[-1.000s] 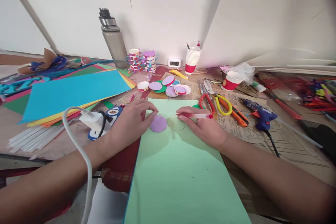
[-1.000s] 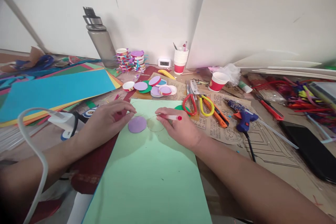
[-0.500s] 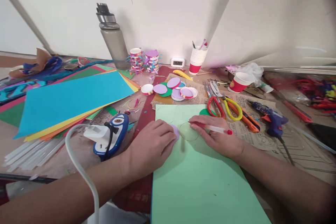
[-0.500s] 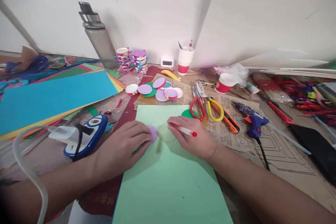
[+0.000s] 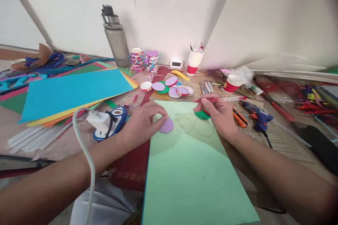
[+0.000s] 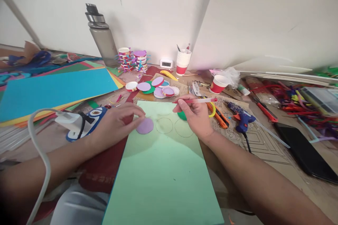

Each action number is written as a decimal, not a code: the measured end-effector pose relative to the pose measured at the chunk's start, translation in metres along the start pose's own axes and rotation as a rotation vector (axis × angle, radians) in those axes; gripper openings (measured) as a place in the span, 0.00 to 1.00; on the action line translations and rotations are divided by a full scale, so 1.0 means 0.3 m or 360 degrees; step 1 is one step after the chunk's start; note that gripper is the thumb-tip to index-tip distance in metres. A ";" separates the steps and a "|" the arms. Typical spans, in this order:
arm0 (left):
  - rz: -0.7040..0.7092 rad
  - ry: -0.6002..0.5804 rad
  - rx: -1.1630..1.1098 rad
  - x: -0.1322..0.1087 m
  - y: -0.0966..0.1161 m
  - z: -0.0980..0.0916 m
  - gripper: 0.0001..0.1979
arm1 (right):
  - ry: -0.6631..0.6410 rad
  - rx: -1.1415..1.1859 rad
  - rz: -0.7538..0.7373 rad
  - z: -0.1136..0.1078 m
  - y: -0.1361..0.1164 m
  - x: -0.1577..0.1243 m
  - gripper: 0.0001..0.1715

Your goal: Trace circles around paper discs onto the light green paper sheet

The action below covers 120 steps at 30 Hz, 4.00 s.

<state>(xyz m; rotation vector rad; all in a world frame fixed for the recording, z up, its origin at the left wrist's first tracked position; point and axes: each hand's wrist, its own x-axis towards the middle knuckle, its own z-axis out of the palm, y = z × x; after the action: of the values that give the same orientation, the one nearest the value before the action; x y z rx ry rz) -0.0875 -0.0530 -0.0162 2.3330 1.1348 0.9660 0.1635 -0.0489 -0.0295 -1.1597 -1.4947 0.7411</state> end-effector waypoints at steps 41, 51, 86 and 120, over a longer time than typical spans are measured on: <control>-0.0170 -0.0274 0.1067 0.215 0.011 0.179 0.21 | -0.0794 -0.1662 -0.0245 0.010 -0.034 0.037 0.19; -0.0176 -0.0312 0.1021 0.285 -0.001 0.216 0.22 | -0.0568 -0.1707 -0.0159 -0.009 0.018 0.068 0.20; -0.0880 -0.0344 -0.0065 0.297 -0.029 0.043 0.15 | -0.0857 -0.0665 -0.0750 0.061 0.024 -0.039 0.18; -0.0054 -0.1143 0.0290 0.274 -0.005 0.027 0.02 | -0.0252 -0.0056 -0.0050 0.057 0.066 0.017 0.20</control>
<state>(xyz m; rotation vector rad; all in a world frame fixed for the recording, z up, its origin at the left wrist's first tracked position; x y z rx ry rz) -0.0462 0.0129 0.0118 2.4603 0.9676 -0.0267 0.1527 -0.0354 -0.0497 -1.1222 -1.6597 0.8030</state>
